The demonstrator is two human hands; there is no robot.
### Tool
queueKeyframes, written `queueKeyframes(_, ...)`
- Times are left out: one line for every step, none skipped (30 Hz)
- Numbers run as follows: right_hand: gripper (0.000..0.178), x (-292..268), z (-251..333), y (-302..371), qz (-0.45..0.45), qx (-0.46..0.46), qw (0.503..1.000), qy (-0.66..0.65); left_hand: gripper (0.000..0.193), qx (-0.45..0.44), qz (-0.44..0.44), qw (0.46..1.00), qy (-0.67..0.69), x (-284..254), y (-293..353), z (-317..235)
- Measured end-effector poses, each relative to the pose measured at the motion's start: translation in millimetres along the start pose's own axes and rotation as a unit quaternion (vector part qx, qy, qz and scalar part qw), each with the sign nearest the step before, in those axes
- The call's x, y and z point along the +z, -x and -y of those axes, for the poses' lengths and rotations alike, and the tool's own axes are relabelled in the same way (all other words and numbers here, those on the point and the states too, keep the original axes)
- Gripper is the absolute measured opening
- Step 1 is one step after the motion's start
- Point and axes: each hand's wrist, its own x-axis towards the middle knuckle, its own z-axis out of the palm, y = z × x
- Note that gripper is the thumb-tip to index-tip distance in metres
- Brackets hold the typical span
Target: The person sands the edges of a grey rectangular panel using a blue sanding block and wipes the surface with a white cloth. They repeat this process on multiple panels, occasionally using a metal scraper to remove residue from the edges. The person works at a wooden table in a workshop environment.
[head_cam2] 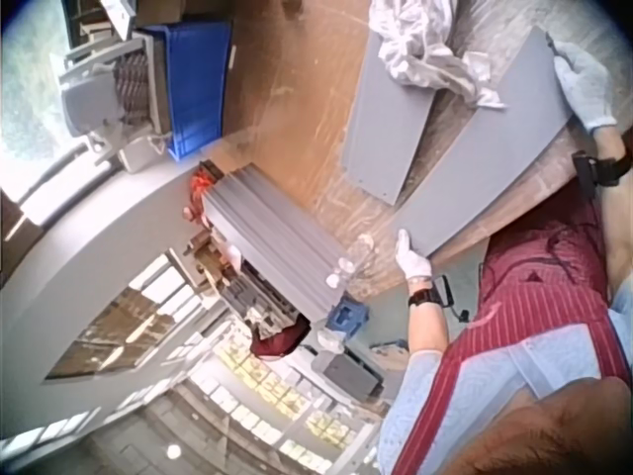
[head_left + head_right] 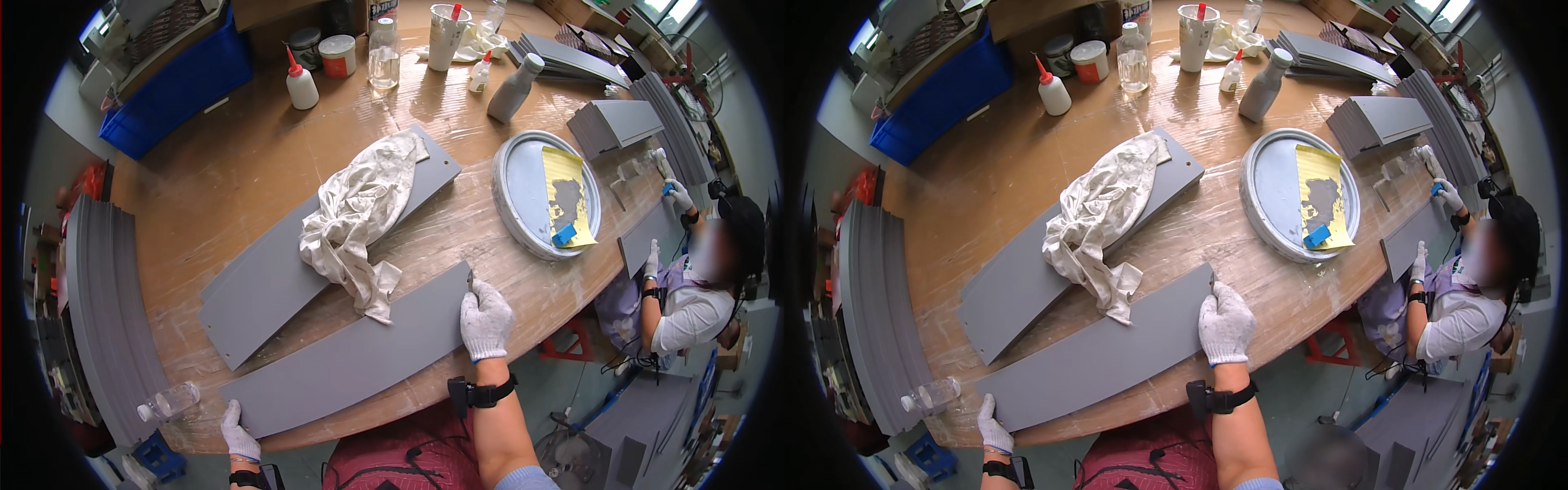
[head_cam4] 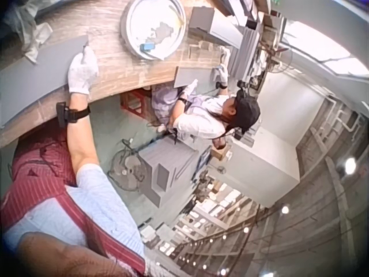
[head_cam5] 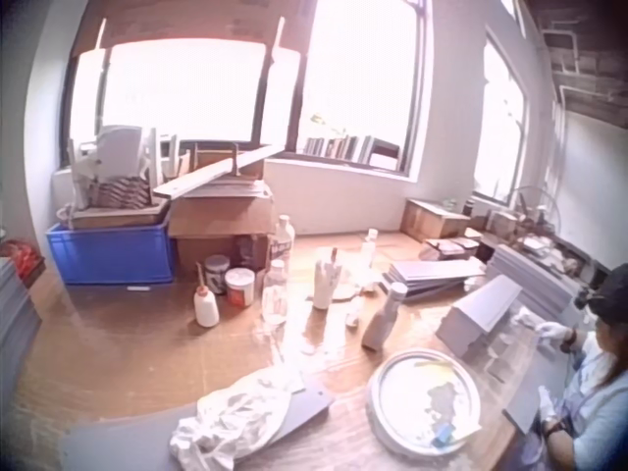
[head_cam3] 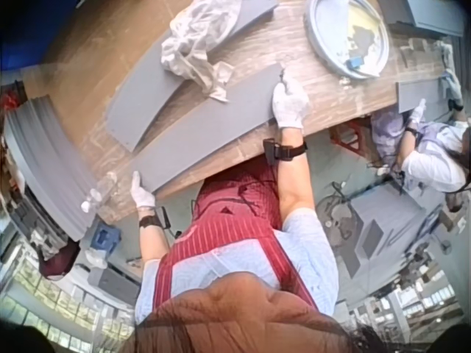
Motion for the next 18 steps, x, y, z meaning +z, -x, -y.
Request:
queueKeyframes(0.022, -0.4, -1.2, -0.6, -0.003, 0.007, 1.000, -0.002, 0.039, 0.001, -0.002, 1.000, 0.000, -1.4, -2.1, 2.0)
queueKeyframes(0.022, -0.4, -1.9, -1.8, -0.006, 0.013, 1.000, -0.004, 0.039, 0.002, -0.005, 1.000, 0.001, -1.1, -2.3, 2.2)
queueKeyframes(0.022, -0.5, -1.9, -2.9, -0.008, 0.019, 1.000, -0.006, 0.039, 0.000, -0.002, 1.000, 0.003, -1.2, -1.9, 2.2)
queueKeyframes(0.022, -0.7, -0.8, -3.2, -0.005, 0.023, 1.000, 0.000, 0.039, -0.002, 0.002, 1.000, 0.005, -1.2, -1.2, 2.0)
queueKeyframes(0.022, -1.9, 3.2, -3.5, -0.002, 0.027, 1.000, 0.006, 0.039, -0.004, 0.005, 1.000, 0.007, -0.9, -0.5, 1.1)
queueKeyframes(0.022, -2.4, 5.6, -3.7, 0.002, 0.031, 0.999, 0.012, 0.039, 0.002, -0.005, 1.000, 0.005, -2.6, -1.5, 2.2)
queueKeyframes(0.022, -0.5, 3.9, -2.8, 0.000, 0.019, 1.000, 0.008, 0.039, 0.007, -0.014, 1.000, 0.003, -5.7, -3.5, 4.9)
queueKeyframes(0.022, 0.5, 1.1, -2.0, -0.002, 0.007, 1.000, 0.008, 0.039, 0.011, -0.022, 1.000, 0.001, -2.0, -2.6, 4.9)
queueKeyframes(0.022, 0.2, -1.3, -1.1, -0.005, -0.006, 1.000, 0.007, 0.039, 0.005, -0.014, 1.000, 0.000, 0.2, -1.0, 3.1)
queueKeyframes(0.022, 1.0, -2.0, 1.4, -0.003, -0.010, 1.000, 0.015, 0.039, -0.002, -0.006, 1.000, 0.000, 1.8, 1.1, -0.1)
queueKeyframes(0.022, 4.0, 4.0, 3.9, -0.001, -0.013, 1.000, 0.023, 0.039, -0.008, 0.001, 1.000, -0.001, 5.2, 3.2, -2.8)
queueKeyframes(0.023, 7.8, 13.9, 7.7, 0.001, -0.017, 0.999, 0.030, 0.039, -0.007, 0.003, 1.000, 0.001, 3.4, 1.1, -1.0)
queueKeyframes(0.023, 10.7, 27.1, 16.0, 0.025, -0.054, 0.998, 0.038, 0.039, -0.006, 0.006, 1.000, 0.003, -0.7, -2.8, 2.1)
queueKeyframes(0.023, 13.9, 44.8, 25.9, 0.054, -0.069, 0.996, 0.023, 0.039, -0.007, 0.010, 1.000, 0.004, -3.0, -6.0, 5.4)
queueKeyframes(0.023, 14.7, 54.2, 32.1, 0.087, -0.076, 0.993, 0.026, 0.040, -0.011, 0.008, 1.000, 0.003, -3.1, -4.7, 3.8)
queueKeyframes(0.023, 15.1, 57.6, 35.1, 0.120, -0.082, 0.989, 0.030, 0.040, -0.015, 0.006, 1.000, 0.002, -2.7, -3.5, 1.9)
queueKeyframes(0.023, 12.8, 50.0, 32.1, 0.084, -0.069, 0.993, 0.042, 0.041, -0.018, 0.006, 1.000, 0.006, -4.1, -3.2, 1.3)
queueKeyframes(0.022, 7.1, 31.2, 24.2, 0.048, -0.058, 0.996, 0.054, 0.042, -0.016, 0.001, 1.000, 0.008, -4.3, -1.9, 0.6)
